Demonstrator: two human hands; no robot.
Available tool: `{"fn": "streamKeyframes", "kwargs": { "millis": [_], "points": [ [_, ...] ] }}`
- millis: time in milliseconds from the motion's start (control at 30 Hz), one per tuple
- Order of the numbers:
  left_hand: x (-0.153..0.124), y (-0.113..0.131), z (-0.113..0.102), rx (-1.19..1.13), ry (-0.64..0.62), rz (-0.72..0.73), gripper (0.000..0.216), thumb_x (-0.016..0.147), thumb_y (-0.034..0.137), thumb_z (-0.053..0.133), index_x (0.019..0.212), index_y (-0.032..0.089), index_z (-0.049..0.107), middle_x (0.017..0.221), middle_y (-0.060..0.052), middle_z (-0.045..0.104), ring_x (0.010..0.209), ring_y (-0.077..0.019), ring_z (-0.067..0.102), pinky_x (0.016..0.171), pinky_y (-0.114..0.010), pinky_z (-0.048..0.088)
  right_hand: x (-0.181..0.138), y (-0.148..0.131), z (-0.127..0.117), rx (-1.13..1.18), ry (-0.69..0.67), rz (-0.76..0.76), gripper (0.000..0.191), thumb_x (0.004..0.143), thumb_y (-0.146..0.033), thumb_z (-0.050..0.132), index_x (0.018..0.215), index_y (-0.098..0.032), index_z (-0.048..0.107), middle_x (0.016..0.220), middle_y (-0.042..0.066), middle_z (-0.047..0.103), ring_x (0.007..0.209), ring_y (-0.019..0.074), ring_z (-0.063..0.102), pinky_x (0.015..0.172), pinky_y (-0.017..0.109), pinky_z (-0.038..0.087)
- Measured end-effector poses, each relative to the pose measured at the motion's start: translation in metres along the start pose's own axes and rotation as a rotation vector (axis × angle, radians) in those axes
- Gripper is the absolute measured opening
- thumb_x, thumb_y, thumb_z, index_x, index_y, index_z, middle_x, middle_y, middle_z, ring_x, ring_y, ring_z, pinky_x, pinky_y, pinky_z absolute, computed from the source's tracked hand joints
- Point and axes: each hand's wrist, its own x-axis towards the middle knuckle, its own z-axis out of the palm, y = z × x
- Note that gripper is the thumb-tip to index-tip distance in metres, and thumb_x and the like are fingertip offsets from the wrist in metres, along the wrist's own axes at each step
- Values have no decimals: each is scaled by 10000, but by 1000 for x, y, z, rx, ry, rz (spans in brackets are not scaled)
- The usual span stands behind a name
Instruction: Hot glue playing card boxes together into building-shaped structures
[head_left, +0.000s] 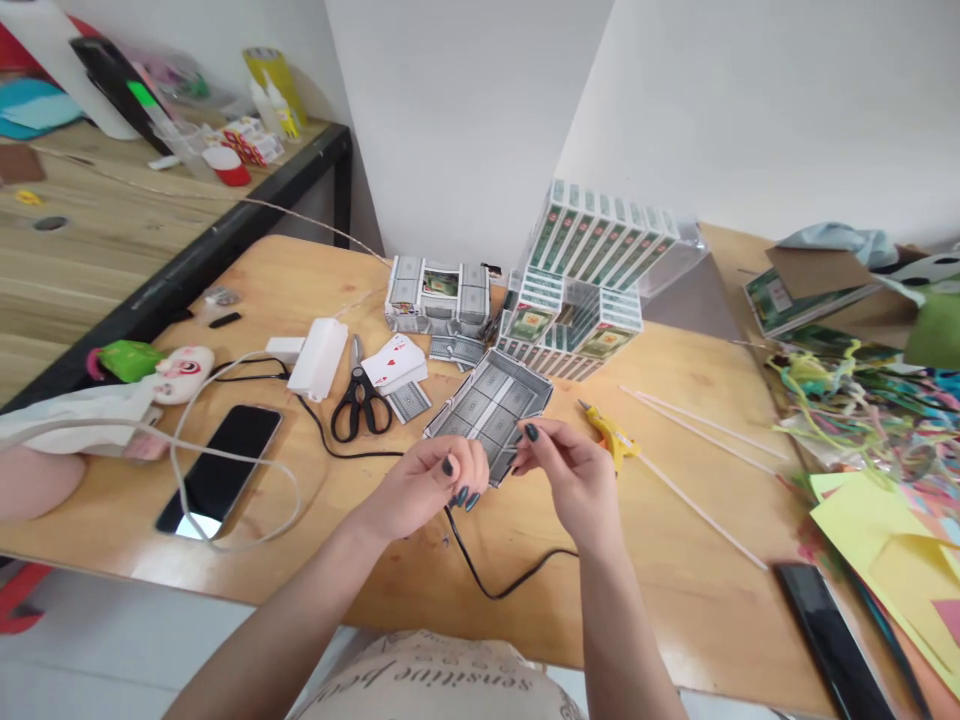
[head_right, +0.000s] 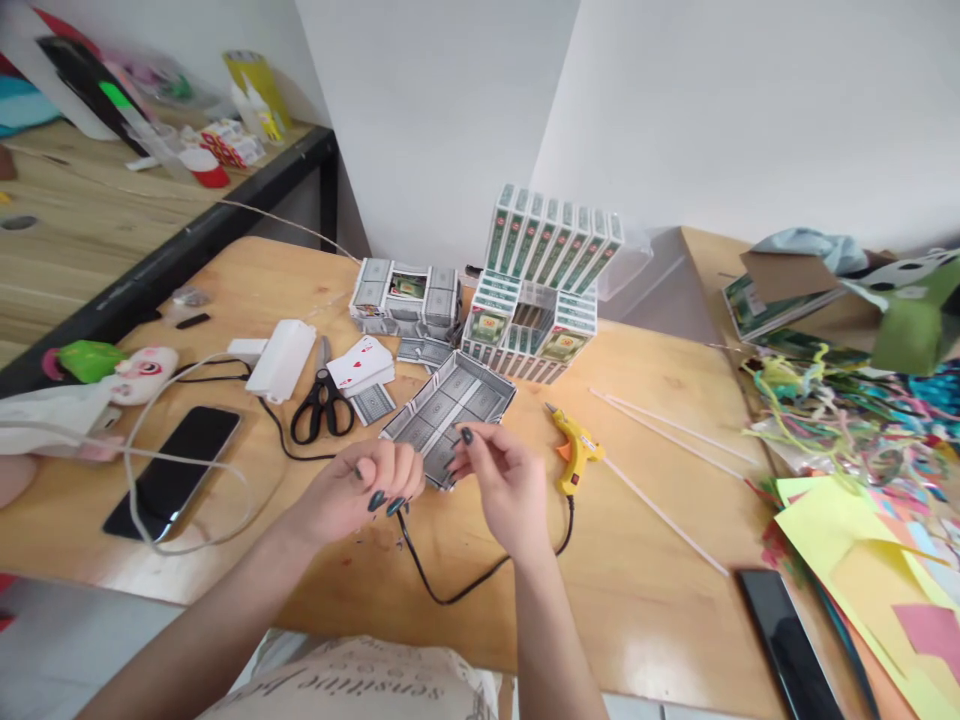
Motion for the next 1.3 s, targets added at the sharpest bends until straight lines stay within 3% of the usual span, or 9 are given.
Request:
{"fn": "streamKeyframes", "kwargs": {
  "millis": [200,333,467,600,733,900,1033,1167,1300],
  "points": [
    [4,6,4,-443,-80,0,487,809,454,608,497,158,379,444,43,306,465,-101,345,524,-265,295,-4,22,-25,13,112,101,265,720,-410,714,785,-165,638,670,17,659,593,139,636,556,272,560],
    [1,8,-2,-355,103,0,241,819,320,616,658,186,497,470,59,320,454,-89,331,514,-253,295,-11,36,-30,-5,130,122,290,757,-452,664,685,-185,577,557,-3,604,521,135,601,534,276,526],
    [-7,7,-18,-18,310,-25,196,831,362,569,758,188,515,549,44,367,519,-108,381,560,-286,339,-15,48,-33,-169,103,124,370,822,-482,560,572,-219,486,483,-12,540,515,156,595,559,303,509],
    [-16,4,-34,744,359,33,173,898,255,422,970,192,566,752,-26,540,737,-162,503,758,-347,414,-16,66,-39,-274,151,138,261,778,-472,581,756,-213,591,633,25,648,576,179,632,580,331,534],
    [-18,4,-41,1275,95,114,268,810,83,417,921,218,620,975,-68,589,1022,-219,507,950,-405,383,-19,78,-48,-243,247,185,233,718,-385,582,823,-183,629,669,30,662,607,181,646,588,320,548],
    [-11,2,-41,1533,-151,44,202,701,49,489,753,211,598,861,-33,589,887,-200,562,1089,-467,253,-27,78,-57,-177,258,207,192,758,-321,493,707,-174,606,587,27,623,572,170,609,560,297,532],
    [-3,-9,-51,1592,-160,-3,305,740,41,475,950,223,601,889,-35,644,878,-204,584,1046,-477,297,-29,81,-58,-192,268,231,360,784,-492,531,646,-166,595,581,47,627,557,177,610,547,304,536],
    [1,-14,-61,1480,-132,-45,189,807,124,505,789,231,660,765,-23,669,802,-197,602,934,-409,397,-26,85,-57,-204,338,205,426,717,-584,610,695,-159,618,661,65,656,580,185,629,530,304,543],
    [-4,-2,-59,1107,152,-107,100,772,275,625,803,200,684,812,-56,688,785,-211,623,726,-317,473,-24,84,-55,-126,366,150,435,712,-571,623,866,-164,627,811,68,669,643,181,641,558,318,552]
  ]
}}
